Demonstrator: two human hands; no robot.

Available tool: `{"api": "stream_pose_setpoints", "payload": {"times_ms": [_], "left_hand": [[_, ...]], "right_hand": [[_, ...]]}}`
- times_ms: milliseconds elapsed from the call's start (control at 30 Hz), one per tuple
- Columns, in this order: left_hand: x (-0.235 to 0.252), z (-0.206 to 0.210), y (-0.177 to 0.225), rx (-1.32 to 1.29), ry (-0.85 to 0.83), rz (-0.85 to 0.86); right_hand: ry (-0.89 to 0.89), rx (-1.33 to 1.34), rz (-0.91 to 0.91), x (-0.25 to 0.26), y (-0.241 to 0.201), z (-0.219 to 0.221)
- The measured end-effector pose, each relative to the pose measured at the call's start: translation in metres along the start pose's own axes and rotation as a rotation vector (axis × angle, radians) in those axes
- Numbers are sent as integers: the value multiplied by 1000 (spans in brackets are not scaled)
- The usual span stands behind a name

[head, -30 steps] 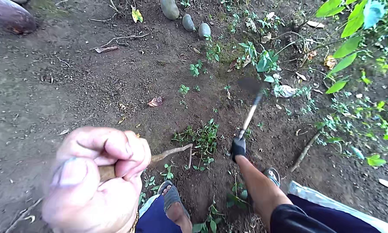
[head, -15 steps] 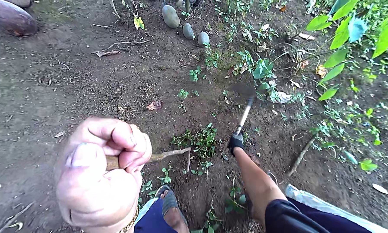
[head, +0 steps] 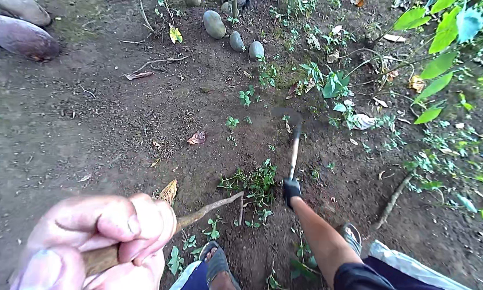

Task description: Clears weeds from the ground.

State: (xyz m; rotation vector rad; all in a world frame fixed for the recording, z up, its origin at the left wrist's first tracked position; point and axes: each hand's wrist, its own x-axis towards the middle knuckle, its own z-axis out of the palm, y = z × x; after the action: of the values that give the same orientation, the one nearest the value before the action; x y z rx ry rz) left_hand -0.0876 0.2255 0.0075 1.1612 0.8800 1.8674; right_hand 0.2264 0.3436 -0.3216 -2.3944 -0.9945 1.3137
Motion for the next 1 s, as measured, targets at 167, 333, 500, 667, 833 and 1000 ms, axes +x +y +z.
{"api": "stream_pose_setpoints", "payload": {"times_ms": [167,333,500,667,833,1000], "left_hand": [[3,1,-2,5,3,3],[-1,3,1,-1,-4,-16],[-2,4,1,15,-35,-15],[0,-7,2,-19,1,-5],[0,-8,6,-17,1,-27],[2,-6,1,-16,-25,-10]], "right_hand": [[-84,-250,16,-20,41,-31],[138,188,-85,-26,-40,-26],[29,-144,-48,12,-66,-26],[14,-308,-144,23,-89,-80],[159,58,-106,13,-82,-34],[23,-212,28,-6,15,-29]]}}
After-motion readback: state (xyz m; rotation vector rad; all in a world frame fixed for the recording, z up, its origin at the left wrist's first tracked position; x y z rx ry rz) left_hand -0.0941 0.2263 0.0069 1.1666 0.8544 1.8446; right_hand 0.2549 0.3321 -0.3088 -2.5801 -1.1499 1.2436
